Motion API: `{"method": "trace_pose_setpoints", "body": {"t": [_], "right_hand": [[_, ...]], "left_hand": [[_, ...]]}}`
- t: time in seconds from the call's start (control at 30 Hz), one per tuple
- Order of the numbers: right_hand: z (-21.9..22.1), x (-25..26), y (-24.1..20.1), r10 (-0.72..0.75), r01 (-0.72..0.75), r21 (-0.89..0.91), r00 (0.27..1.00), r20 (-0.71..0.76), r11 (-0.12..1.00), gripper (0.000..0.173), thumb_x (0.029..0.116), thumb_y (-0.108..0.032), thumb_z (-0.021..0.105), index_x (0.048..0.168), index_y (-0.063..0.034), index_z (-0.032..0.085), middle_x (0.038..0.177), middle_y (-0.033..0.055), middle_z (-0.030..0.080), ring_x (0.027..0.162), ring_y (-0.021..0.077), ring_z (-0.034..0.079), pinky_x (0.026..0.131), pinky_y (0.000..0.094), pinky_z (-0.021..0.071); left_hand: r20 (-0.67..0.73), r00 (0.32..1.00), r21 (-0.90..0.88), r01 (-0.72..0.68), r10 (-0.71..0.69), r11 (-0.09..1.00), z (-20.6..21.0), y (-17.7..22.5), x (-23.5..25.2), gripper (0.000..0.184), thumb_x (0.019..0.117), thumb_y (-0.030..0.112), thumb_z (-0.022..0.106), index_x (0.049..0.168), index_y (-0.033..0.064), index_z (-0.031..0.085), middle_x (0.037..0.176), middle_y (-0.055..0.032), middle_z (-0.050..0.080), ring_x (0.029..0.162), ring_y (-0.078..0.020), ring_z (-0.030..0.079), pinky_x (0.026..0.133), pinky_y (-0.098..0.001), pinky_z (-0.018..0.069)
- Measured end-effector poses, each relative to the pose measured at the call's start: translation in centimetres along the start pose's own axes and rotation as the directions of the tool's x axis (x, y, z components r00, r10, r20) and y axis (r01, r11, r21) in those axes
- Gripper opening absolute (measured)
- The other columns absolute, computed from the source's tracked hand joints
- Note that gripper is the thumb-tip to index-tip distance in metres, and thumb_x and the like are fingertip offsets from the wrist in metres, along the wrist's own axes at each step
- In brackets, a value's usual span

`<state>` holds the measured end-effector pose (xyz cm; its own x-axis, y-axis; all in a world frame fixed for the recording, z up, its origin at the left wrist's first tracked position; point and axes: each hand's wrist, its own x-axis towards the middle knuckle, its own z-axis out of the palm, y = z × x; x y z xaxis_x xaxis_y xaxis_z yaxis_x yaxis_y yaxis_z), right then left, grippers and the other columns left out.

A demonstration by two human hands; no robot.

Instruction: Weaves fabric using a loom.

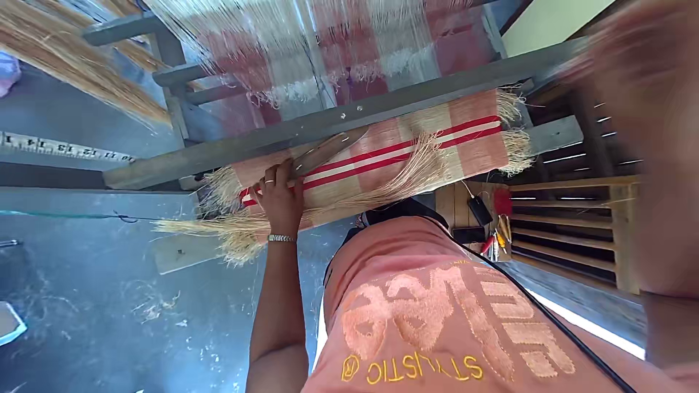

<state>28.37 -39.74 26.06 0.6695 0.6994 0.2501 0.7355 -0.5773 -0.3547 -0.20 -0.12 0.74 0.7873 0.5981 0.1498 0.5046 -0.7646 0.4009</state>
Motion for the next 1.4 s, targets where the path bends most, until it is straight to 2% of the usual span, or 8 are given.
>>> {"method": "trace_pose_setpoints", "body": {"t": [0.07,0.17,0.37,0.57,0.8,1.1,1.27,1.4], "right_hand": [[8.4,0.9,-3.3,-0.048,0.008,0.241,0.986,0.160,0.970,0.029,0.1019,-0.013,0.062,0.127,0.0016,0.061,0.113,0.0173,0.070,0.098,0.0231,0.072,0.086,0.0417,0.0618],[19.1,1.4,-4.6,-0.107,-0.082,0.576,0.952,0.286,0.813,0.023,0.0965,-0.010,0.069,0.118,-0.0016,0.066,0.103,0.0079,0.075,0.091,0.0149,0.074,0.083,0.0365,0.0646],[27.2,3.1,-7.9,-0.038,-0.236,0.762,0.946,0.323,0.603,0.023,0.0917,-0.006,0.075,0.113,-0.0006,0.067,0.098,0.0085,0.075,0.086,0.0142,0.074,0.081,0.0334,0.0638],[28.4,4.2,-8.1,-0.123,-0.115,0.692,0.950,0.285,0.713,0.028,0.0899,-0.010,0.078,0.111,0.0005,0.062,0.106,0.0148,0.067,0.088,0.0204,0.070,0.081,0.0370,0.0622],[28.4,4.7,-7.4,-0.146,-0.112,0.643,0.931,0.334,0.758,0.018,0.0913,-0.010,0.077,0.104,-0.0007,0.068,0.094,0.0103,0.072,0.081,0.0160,0.072,0.079,0.0350,0.0621],[22.8,4.5,-6.2,-0.262,-0.084,0.586,0.837,0.481,0.806,0.012,0.0902,-0.011,0.078,0.098,-0.0028,0.075,0.103,0.0119,0.067,0.083,0.0163,0.069,0.078,0.0317,0.0626],[18.6,3.8,-5.4,-0.414,-0.094,0.667,0.718,0.560,0.739,0.009,0.0901,-0.002,0.075,0.099,-0.0020,0.075,0.112,0.0113,0.069,0.094,0.0164,0.071,0.083,0.0309,0.0631],[15.4,2.7,-4.1,-0.532,0.008,0.719,0.677,0.508,0.695,0.008,0.0941,-0.007,0.071,0.098,-0.0063,0.078,0.107,0.0050,0.073,0.098,0.0118,0.071,0.084,0.0280,0.0634]], "left_hand": [[-0.009,0.997,-0.070,-0.081,0.080,0.994,-2.1,1.4,-1.0,0.046,0.0999,0.031,0.065,0.143,0.0177,0.058,0.135,-0.0174,0.060,0.122,-0.0388,0.059,0.097,-0.0659,0.0447],[-0.043,0.990,-0.143,-0.136,0.132,0.980,-5.1,4.4,-3.1,0.045,0.0965,0.022,0.071,0.140,0.0120,0.061,0.130,-0.0191,0.060,0.117,-0.0351,0.061,0.098,-0.0546,0.0515],[-0.071,0.989,-0.261,-0.146,0.132,0.954,-6.6,7.5,-5.0,0.048,0.0937,0.011,0.072,0.140,0.0086,0.060,0.132,-0.0173,0.053,0.116,-0.0271,0.058,0.098,-0.0402,0.0531],[-0.052,0.984,-0.283,-0.179,0.171,0.942,-7.0,8.4,-4.8,0.046,0.0953,0.007,0.069,0.140,0.0057,0.059,0.144,-0.0165,0.054,0.132,-0.0284,0.054,0.109,-0.0430,0.0482],[-0.046,0.970,-0.295,-0.242,0.240,0.924,-7.4,8.3,-4.2,0.045,0.0951,0.007,0.070,0.139,0.0052,0.059,0.138,-0.0160,0.057,0.128,-0.0254,0.058,0.107,-0.0409,0.0495],[0.019,0.956,-0.406,-0.260,0.293,0.876,-11.1,6.7,-4.2,0.046,0.0942,0.015,0.072,0.139,0.0111,0.062,0.138,-0.0099,0.058,0.127,-0.0194,0.057,0.107,-0.0391,0.0506],[0.085,0.947,-0.633,-0.190,0.311,0.751,-11.8,5.1,-4.3,0.046,0.0915,0.016,0.074,0.136,0.0096,0.063,0.139,-0.0068,0.058,0.125,-0.0191,0.060,0.100,-0.0385,0.0568],[0.181,0.934,-0.823,-0.028,0.309,0.568,-11.5,4.2,-4.9,0.050,0.0881,0.016,0.079,0.135,0.0084,0.063,0.137,-0.0058,0.059,0.120,-0.0216,0.062,0.095,-0.0365,0.0602]]}}
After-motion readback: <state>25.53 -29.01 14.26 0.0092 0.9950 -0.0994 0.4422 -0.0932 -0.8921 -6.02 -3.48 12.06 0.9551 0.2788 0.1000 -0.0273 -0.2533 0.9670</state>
